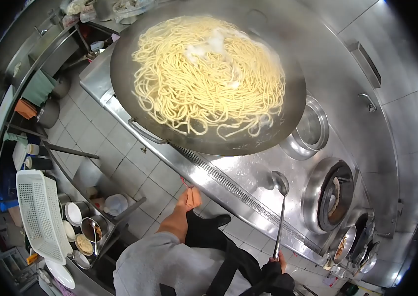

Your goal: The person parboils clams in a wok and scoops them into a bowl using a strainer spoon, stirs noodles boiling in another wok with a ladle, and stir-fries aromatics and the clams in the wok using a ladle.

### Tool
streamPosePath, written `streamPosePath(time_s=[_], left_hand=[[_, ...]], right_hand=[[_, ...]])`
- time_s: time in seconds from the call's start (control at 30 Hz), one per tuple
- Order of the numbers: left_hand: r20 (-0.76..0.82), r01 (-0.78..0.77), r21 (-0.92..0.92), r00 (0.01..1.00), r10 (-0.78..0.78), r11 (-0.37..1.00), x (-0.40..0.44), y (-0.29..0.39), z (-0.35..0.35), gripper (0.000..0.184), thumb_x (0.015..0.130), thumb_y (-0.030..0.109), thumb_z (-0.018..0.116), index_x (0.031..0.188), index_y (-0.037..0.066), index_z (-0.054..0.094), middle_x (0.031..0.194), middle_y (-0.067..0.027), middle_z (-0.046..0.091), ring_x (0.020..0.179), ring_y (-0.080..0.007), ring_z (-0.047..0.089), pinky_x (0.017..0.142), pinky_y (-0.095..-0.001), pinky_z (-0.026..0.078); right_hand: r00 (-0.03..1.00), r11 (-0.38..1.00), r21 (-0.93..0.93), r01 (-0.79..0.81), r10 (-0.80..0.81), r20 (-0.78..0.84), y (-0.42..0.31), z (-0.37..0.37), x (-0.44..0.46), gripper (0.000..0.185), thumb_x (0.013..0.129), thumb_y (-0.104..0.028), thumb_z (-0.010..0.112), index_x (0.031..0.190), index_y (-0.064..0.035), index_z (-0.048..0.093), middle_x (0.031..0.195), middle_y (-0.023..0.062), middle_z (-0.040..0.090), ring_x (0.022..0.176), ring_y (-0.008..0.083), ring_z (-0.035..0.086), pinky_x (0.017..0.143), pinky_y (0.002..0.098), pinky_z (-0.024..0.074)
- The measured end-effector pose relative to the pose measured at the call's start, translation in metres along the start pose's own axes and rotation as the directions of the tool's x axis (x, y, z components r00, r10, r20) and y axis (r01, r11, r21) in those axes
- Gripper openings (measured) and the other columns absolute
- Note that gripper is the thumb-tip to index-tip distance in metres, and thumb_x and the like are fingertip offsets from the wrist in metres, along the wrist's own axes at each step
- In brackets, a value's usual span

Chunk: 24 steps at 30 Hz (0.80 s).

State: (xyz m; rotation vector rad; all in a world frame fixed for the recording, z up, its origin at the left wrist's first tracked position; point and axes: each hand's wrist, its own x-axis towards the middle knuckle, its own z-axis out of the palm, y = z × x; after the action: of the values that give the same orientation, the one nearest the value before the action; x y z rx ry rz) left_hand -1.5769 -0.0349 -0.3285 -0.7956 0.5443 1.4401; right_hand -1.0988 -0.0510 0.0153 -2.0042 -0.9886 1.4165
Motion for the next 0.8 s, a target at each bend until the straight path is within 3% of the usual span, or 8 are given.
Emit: streamPosePath(time_s=[0.1,0.17,0.53,0.6,0.67,0.8], left_hand=[[0.015,-0.009,-0.003,1.0,0.009,1.0,-0.001,0.003,0.002,0.031,0.104,0.037,0.048,0.109,0.01,0.063,0.1,-0.0066,0.068,0.09,-0.0267,0.067,0.081,-0.0448,0.057],[0.005,-0.003,-0.109,1.0,0.003,0.994,-0.002,0.007,0.003,0.029,0.102,0.031,0.049,0.108,0.007,0.064,0.096,-0.0119,0.068,0.086,-0.0308,0.066,0.077,-0.0463,0.057],[0.038,-0.002,-0.092,0.999,0.006,0.996,0.001,0.017,-0.011,0.025,0.102,0.032,0.052,0.107,0.011,0.065,0.097,-0.0083,0.068,0.087,-0.0285,0.066,0.079,-0.0451,0.055],[0.008,-0.017,-0.064,1.0,0.017,0.998,-0.005,0.018,-0.009,0.024,0.101,0.034,0.055,0.106,0.014,0.066,0.098,-0.0053,0.068,0.087,-0.0263,0.066,0.08,-0.0441,0.055],[0.075,0.032,-0.13,0.997,-0.022,0.991,-0.01,0.023,-0.01,0.026,0.101,0.028,0.052,0.11,0.006,0.063,0.098,-0.0103,0.068,0.091,-0.0285,0.067,0.082,-0.0455,0.057],[0.036,0.053,-0.153,0.998,-0.048,0.987,-0.013,0.015,0.0,0.024,0.1,0.033,0.057,0.108,0.012,0.065,0.099,-0.0057,0.068,0.089,-0.0263,0.066,0.081,-0.0441,0.055]], right_hand=[[0.999,0.999,-0.027,-0.029,0.028,-0.032,-0.014,0.015,-0.011,0.061,0.087,0.006,0.066,0.145,0.0007,0.046,0.071,-0.0045,0.054,0.061,0.0057,0.049,0.058,0.0224,0.0415],[1.0,0.999,-0.045,-0.007,0.006,-0.025,-0.009,0.016,-0.01,0.061,0.087,0.006,0.066,0.145,0.001,0.046,0.071,-0.0042,0.055,0.061,0.0056,0.05,0.058,0.0223,0.0419],[0.994,0.993,-0.063,0.103,-0.1,0.055,0.013,0.008,-0.004,0.063,0.087,0.0,0.071,0.144,0.0029,0.046,0.077,-0.0032,0.056,0.067,0.006,0.053,0.063,0.0226,0.0462],[0.99,0.99,-0.06,0.126,-0.122,0.064,0.014,0.01,-0.004,0.06,0.085,0.002,0.066,0.142,-0.0034,0.048,0.072,-0.0017,0.054,0.059,0.0085,0.051,0.053,0.0252,0.0398],[0.992,0.99,-0.067,0.123,-0.119,0.052,0.013,0.016,-0.008,0.06,0.085,0.001,0.065,0.143,-0.0035,0.048,0.071,-0.002,0.054,0.058,0.0081,0.05,0.053,0.0247,0.0393],[0.991,0.99,-0.077,0.117,-0.111,0.08,0.007,0.009,-0.007,0.06,0.086,0.001,0.064,0.144,-0.0033,0.046,0.07,-0.0023,0.054,0.057,0.0073,0.05,0.051,0.0238,0.0384]])
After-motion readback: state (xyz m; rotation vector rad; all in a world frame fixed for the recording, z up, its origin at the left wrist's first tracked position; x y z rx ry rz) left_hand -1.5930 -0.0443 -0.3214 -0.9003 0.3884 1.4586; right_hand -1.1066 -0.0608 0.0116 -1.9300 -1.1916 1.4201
